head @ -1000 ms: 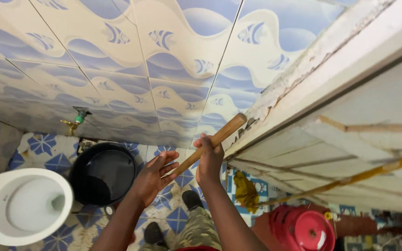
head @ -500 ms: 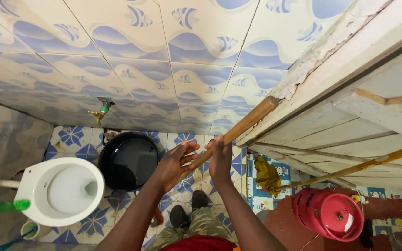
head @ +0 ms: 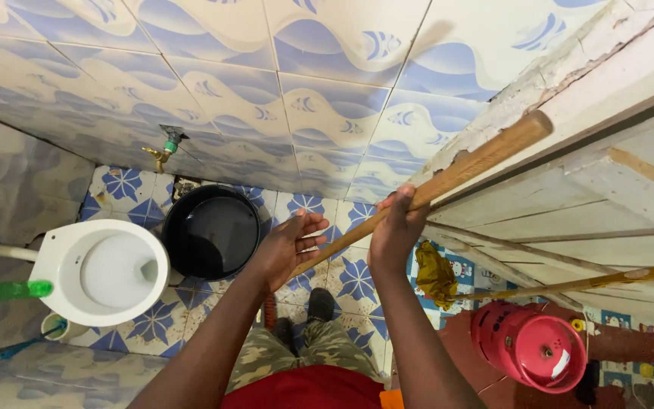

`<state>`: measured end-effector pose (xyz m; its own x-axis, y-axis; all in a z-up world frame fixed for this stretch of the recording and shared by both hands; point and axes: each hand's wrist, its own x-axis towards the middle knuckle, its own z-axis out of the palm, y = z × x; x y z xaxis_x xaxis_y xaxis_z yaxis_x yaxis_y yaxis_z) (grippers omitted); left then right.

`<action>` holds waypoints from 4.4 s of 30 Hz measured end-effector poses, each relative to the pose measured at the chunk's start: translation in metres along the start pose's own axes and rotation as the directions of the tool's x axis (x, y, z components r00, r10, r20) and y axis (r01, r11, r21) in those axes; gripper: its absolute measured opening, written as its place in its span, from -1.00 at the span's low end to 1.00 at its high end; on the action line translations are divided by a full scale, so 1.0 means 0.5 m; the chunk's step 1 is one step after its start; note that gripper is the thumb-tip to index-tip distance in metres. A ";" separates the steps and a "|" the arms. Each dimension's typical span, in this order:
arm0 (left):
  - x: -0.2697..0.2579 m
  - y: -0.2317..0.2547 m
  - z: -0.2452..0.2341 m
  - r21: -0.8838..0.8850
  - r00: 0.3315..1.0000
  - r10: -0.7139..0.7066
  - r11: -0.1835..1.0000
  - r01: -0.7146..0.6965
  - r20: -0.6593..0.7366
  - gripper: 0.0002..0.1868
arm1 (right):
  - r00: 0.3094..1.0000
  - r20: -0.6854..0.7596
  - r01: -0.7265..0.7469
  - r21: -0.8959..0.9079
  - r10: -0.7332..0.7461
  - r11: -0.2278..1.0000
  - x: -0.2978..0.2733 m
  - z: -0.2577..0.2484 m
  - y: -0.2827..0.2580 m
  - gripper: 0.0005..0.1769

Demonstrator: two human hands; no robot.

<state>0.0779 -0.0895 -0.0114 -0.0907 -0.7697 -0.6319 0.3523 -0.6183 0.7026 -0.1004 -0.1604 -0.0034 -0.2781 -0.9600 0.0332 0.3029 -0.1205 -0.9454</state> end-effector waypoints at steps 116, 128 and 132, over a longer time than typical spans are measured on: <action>-0.273 -0.303 -0.557 0.762 0.502 -0.789 0.555 0.334 0.354 -0.71 | 0.726 -0.468 -0.053 -0.768 -0.504 0.638 -1.075 0.540 0.153 -0.87; -0.260 -0.337 -0.564 0.820 0.454 -0.822 0.498 0.281 0.343 -0.57 | 0.632 -0.528 -0.085 -0.775 -0.568 0.626 -1.094 0.550 0.183 -0.88; -0.254 -0.310 -0.569 0.865 0.535 -0.813 0.421 0.272 0.228 -0.62 | 0.667 -0.517 -0.065 -0.757 -0.536 0.650 -1.075 0.546 0.216 -0.87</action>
<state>0.2999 0.1494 -0.1333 -0.5473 0.0549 -0.8351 -0.6822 -0.6073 0.4072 0.3306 0.2737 -0.0347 -0.8191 -0.4455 0.3613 -0.4755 0.1752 -0.8621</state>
